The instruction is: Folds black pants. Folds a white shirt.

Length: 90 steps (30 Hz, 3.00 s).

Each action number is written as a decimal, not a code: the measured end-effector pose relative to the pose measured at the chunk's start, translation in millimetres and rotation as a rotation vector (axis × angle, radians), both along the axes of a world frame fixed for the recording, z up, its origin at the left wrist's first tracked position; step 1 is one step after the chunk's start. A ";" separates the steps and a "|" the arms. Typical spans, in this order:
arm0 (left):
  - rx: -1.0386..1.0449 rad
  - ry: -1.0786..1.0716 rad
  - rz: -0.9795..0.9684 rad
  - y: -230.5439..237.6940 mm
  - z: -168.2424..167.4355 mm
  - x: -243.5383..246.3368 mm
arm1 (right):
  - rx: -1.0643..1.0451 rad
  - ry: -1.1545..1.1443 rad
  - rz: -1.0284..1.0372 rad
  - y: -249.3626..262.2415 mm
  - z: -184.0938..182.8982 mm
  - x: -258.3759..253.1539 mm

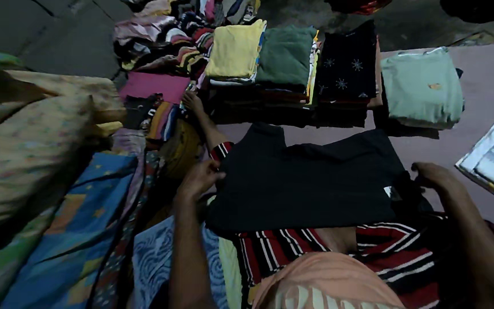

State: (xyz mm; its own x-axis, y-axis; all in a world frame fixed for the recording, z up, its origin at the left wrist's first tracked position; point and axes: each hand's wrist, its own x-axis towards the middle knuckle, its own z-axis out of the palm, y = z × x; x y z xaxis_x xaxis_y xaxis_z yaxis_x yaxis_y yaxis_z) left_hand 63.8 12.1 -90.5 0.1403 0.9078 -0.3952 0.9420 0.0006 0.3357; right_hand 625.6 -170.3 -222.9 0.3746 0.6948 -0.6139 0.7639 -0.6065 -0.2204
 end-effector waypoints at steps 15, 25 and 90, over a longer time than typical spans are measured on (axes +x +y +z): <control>-0.013 -0.061 -0.263 105.2 -106.4 76.9 | 0.270 -0.044 -0.015 30.2 -60.1 -52.8; -0.262 -0.222 -0.733 13.1 -45.3 24.1 | 0.211 -0.036 -0.010 33.1 -49.6 -59.1; 0.082 -0.336 0.343 -73.1 -54.2 -26.7 | 0.284 0.159 -0.448 -39.7 -31.7 -21.3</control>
